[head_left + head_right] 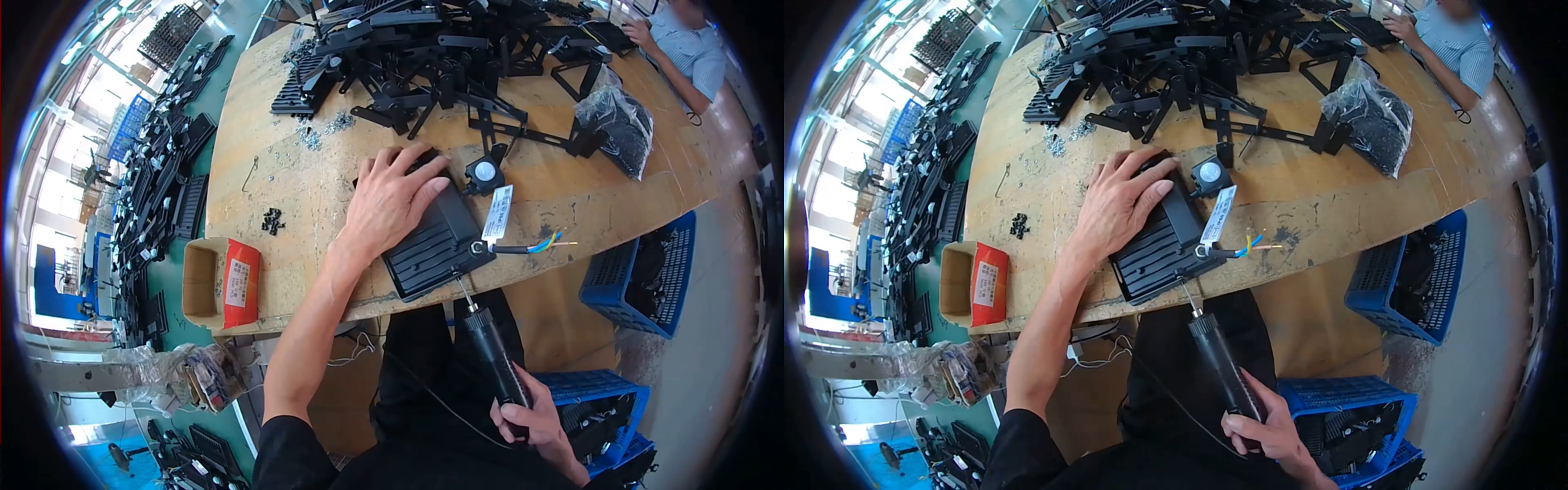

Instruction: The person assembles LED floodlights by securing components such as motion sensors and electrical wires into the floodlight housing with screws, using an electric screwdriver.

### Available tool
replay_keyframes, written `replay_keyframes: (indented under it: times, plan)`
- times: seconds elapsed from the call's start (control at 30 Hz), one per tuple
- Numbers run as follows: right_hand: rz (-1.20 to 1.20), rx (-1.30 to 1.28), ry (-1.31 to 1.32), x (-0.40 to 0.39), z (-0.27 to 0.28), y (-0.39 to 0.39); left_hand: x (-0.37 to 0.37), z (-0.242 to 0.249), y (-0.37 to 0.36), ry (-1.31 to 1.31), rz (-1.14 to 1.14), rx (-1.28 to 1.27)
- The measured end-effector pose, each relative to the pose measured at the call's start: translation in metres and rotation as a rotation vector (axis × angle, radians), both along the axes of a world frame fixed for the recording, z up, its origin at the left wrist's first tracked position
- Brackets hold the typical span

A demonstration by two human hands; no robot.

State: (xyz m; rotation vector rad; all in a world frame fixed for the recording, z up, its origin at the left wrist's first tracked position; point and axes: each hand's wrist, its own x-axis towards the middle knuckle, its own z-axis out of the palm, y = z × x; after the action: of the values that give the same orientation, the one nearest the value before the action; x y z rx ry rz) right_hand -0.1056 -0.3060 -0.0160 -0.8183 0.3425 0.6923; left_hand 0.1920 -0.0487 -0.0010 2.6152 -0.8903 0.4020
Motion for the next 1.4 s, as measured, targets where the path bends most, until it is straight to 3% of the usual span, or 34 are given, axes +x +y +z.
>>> replay_keyframes:
  times: [0.07,0.4,0.5,0.57,0.7,0.83,0.9,0.93,1.0,1.2,1.4]
  plan:
    - [0.005,-0.087,-0.011,0.004,0.014,0.007,0.0,-0.001,0.0,0.036,-0.002,-0.001]
    - [0.09,-0.003,0.078,0.01,0.018,0.007,0.001,0.001,-0.001,0.051,-0.012,0.023]
    - [0.043,0.183,0.117,0.003,0.002,0.002,-0.001,0.0,-0.001,0.058,-0.007,0.023]
    - [-0.05,0.723,0.242,0.003,-0.008,0.0,-0.001,0.002,-0.001,0.051,-0.009,0.024]
    - [0.019,0.572,0.119,0.003,-0.012,-0.001,-0.001,0.002,0.0,0.047,-0.017,0.029]
    - [-0.016,0.881,0.227,-0.001,-0.01,-0.006,-0.009,0.009,0.0,0.116,-0.012,0.05]
    - [0.178,-0.178,-0.007,-0.004,0.012,-0.018,-0.016,0.014,0.005,0.138,-0.043,0.07]
    - [0.186,-0.173,-0.025,-0.005,0.021,-0.023,-0.019,0.019,0.01,0.167,-0.073,0.088]
    - [0.147,-0.442,-0.119,-0.012,0.03,-0.03,-0.023,0.026,0.022,0.199,-0.077,0.118]
    - [-0.034,-0.304,-0.145,-0.019,0.005,-0.052,-0.038,0.037,0.051,0.453,-0.2,0.025]
    - [-0.123,-0.317,-0.202,-0.027,0.009,-0.044,-0.074,0.046,0.059,0.309,-0.112,0.028]
